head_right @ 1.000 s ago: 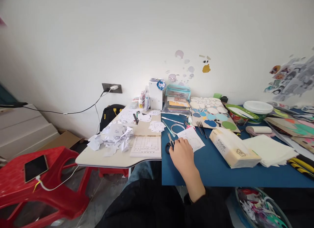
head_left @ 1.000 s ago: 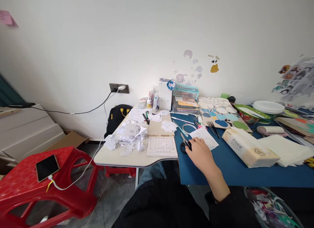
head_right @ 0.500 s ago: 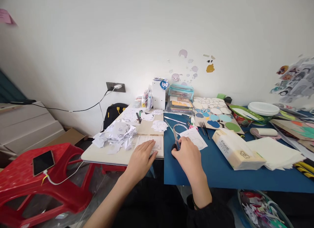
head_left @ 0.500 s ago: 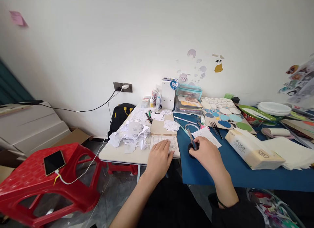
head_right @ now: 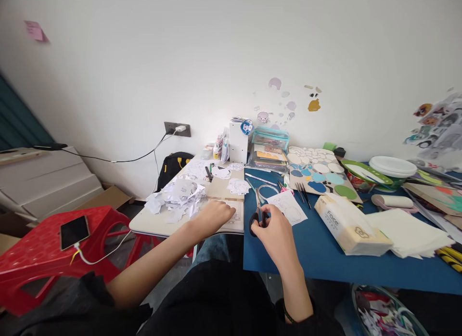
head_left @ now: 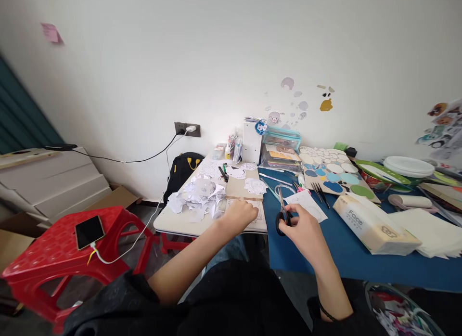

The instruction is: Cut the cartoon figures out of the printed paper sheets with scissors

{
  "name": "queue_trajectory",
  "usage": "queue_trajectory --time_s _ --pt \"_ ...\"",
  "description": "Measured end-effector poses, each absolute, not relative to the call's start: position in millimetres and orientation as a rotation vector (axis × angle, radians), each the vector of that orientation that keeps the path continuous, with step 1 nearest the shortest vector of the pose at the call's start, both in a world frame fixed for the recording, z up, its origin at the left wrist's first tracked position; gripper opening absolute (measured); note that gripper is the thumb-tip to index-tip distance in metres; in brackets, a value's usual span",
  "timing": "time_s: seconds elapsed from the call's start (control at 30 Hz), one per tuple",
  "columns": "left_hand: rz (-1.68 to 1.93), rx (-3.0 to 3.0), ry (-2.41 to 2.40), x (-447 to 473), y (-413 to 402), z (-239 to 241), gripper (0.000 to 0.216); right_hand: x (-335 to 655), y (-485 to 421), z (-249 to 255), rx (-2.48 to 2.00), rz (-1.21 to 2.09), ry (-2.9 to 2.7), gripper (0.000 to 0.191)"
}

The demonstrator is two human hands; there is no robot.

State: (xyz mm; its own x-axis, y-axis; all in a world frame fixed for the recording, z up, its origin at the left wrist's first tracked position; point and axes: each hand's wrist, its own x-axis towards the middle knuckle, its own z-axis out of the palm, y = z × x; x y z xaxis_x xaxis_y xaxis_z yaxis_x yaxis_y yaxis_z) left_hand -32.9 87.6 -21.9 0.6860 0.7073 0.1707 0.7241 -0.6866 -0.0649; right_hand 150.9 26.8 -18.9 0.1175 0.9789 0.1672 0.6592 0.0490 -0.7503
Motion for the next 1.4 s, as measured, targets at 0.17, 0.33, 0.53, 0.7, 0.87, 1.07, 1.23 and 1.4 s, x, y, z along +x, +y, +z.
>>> queue_trajectory --time_s 0.17,0.33,0.53,0.7,0.87,1.07,1.23,1.4 --pt "-0.436 -2.708 -1.142 -42.1 88.9 -31.1 0.017 135.3 30.8 -28.6 -1.409 1.017 -1.425 0.028" --pt "-0.884 -2.539 -1.175 -56.8 71.6 -36.5 0.021 116.5 33.0 -33.2 -1.025 1.381 -1.236 0.027" --pt "-1.641 -2.209 -0.933 -70.6 35.9 -37.5 0.017 115.4 18.8 -20.1 -0.678 1.655 -1.289 0.025" --pt "-1.657 -2.232 -0.760 -74.3 26.2 -32.6 0.020 116.3 11.1 -10.9 -0.654 1.704 -1.343 0.035" --pt "-2.003 -2.241 -1.322 -66.3 9.0 -28.7 0.010 104.1 7.0 -8.7 -0.688 1.605 -1.244 0.041" --pt "-2.481 -2.312 -1.859 -51.2 -4.8 -23.5 0.018 85.3 -1.6 -10.0 -0.691 1.540 -1.180 0.042" --pt "-2.689 -2.167 -1.900 -48.1 -2.7 -20.3 0.017 76.6 -6.4 -12.8 -0.727 1.456 -1.204 0.042" --pt "-2.920 -1.946 -1.901 -52.7 -5.7 -19.2 0.015 78.9 -7.0 -21.5 -0.763 1.337 -1.275 0.021"
